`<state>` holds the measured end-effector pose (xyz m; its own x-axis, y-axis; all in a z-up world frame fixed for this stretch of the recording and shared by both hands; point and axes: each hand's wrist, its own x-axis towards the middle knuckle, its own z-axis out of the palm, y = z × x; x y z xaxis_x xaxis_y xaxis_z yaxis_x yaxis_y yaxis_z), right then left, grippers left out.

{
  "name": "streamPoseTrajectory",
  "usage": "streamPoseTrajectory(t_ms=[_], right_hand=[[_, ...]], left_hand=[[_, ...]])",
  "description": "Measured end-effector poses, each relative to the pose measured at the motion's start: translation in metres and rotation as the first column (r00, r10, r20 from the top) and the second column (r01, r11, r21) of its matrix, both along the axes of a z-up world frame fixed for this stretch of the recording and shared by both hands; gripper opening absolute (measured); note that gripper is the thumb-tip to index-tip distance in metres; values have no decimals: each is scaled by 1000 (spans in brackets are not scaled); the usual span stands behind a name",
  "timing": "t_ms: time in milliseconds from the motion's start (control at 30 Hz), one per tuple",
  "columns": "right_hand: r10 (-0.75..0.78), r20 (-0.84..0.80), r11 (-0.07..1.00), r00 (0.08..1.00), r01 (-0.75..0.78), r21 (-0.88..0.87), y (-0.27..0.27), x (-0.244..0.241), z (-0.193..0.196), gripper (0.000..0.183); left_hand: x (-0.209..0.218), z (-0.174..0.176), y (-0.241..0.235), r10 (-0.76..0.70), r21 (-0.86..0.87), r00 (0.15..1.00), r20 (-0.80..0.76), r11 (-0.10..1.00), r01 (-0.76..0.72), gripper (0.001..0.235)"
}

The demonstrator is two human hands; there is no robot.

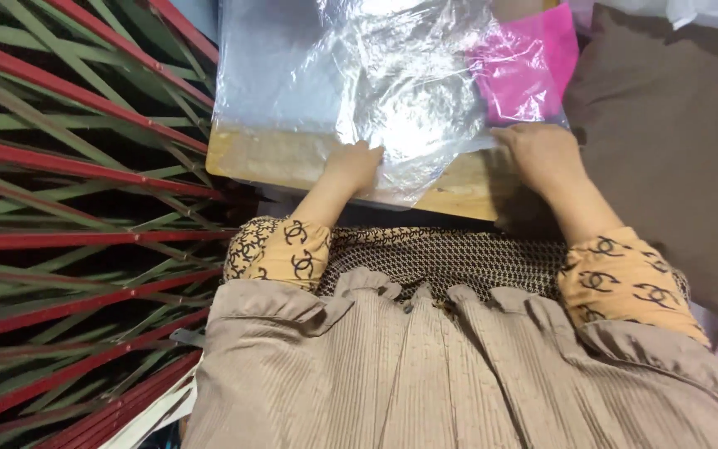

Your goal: Cleaning a brown pillow with a lint roller and then placing it inside a clear plastic bag for packaging.

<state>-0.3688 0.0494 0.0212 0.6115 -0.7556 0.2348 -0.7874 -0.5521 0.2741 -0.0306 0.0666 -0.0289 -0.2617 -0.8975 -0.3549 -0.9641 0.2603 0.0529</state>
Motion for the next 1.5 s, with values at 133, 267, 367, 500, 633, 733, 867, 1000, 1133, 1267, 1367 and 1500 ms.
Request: streamPoseTrajectory(t_ms=[133, 267, 367, 500, 633, 733, 867, 1000, 1133, 1267, 1367, 1500], right_hand=[[-18, 92, 999, 996, 13, 49, -14, 3, -37, 28], [30, 113, 998, 993, -35, 46, -11, 14, -36, 38], [112, 96, 993, 989, -110, -31, -15, 12, -45, 27], [-105, -13, 902, 994, 100, 420, -6, 17, -24, 56], [-212, 105, 836, 972, 124, 534, 6, -10, 45, 53], [-293, 319, 903, 901, 152, 401, 9, -76, 66, 46], [-535, 479, 845, 696, 448, 292, 26, -192, 45, 48], [-699, 536, 694, 473, 627, 352, 42, -287, -3, 51], [-902, 403, 398, 156, 663, 634, 47, -307, -10, 80], [-873, 420, 470, 246, 650, 597, 28, -345, -60, 61], [-708, 594, 680, 382, 595, 428, 25, -348, -43, 30], [-629, 622, 736, 467, 615, 284, 63, -314, 24, 21]], left_hand=[[-24, 39, -3, 92, 226, 978, -185, 973, -49, 62], [-34, 23, -10, 26, 174, 967, -255, 985, 19, 41], [-34, -15, -20, 44, 105, 988, -149, 994, -28, 39], [-55, 28, -7, 7, 152, 998, -67, 988, 3, 64], [-102, 86, 8, 51, 245, 970, -240, 969, 10, 87], [-161, 82, 8, -27, 33, 767, -641, 997, 63, 65], [-260, 69, -5, 24, 8, 704, -710, 1000, -26, 73], [-329, 63, -37, 157, 22, 664, -731, 978, -208, 78], [-346, 29, -69, 512, 156, 510, -691, 795, -586, 84], [-342, 36, -75, 613, 273, 485, -624, 753, -599, 61], [-344, 73, -65, 470, 233, 452, -758, 843, -485, 35], [-327, 108, -38, 400, 298, 329, -855, 900, -318, 89]])
